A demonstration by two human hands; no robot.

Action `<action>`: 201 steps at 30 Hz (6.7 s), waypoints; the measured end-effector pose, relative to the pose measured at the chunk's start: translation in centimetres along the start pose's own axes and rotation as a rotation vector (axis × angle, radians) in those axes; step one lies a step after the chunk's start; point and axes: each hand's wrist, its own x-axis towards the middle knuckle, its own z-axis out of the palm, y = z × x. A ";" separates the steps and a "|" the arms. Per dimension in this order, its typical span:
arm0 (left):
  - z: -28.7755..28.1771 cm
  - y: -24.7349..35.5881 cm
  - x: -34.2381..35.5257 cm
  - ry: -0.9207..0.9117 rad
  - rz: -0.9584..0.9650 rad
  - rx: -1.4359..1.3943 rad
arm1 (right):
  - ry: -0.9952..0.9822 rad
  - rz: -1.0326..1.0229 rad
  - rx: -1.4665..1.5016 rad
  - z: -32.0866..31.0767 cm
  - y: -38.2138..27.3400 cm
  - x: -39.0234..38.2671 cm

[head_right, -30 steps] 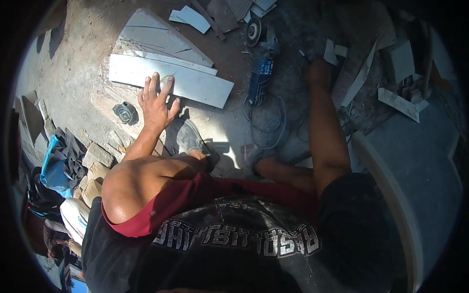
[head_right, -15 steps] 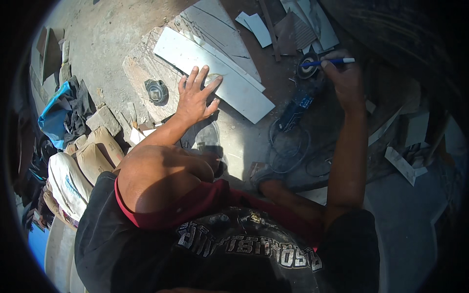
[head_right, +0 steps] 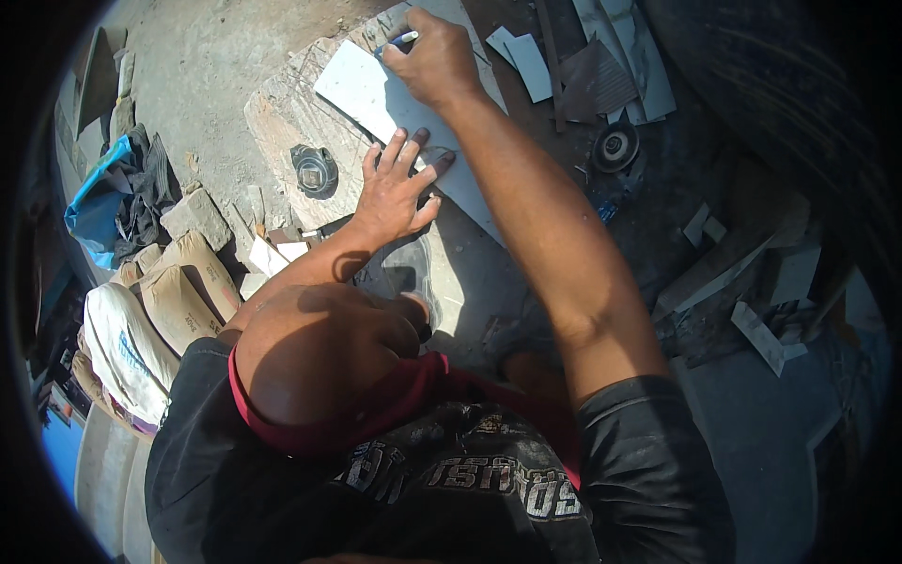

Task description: Measure and mark a ceramic tile for cutting using a tape measure and a pen, then begin cutting it with an angle grinder.

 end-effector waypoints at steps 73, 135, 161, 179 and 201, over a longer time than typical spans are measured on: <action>0.7 -0.5 -0.1 -0.015 0.025 0.031 | 0.333 -0.191 -1.588 1.9 -3.0 -4.5; -0.5 0.4 0.8 0.010 0.056 0.142 | 0.460 0.145 -1.410 -7.2 -6.7 -31.5; -14.7 -9.4 4.1 0.470 -0.568 -0.254 | 0.629 0.069 -1.113 -2.1 2.0 -33.5; -31.0 16.5 -28.8 1.055 -0.733 -1.435 | -0.443 -0.010 -1.001 15.8 11.3 -34.6; -0.8 0.9 -41.1 0.740 -1.562 -1.056 | 0.343 0.442 -1.942 -14.1 12.0 -28.5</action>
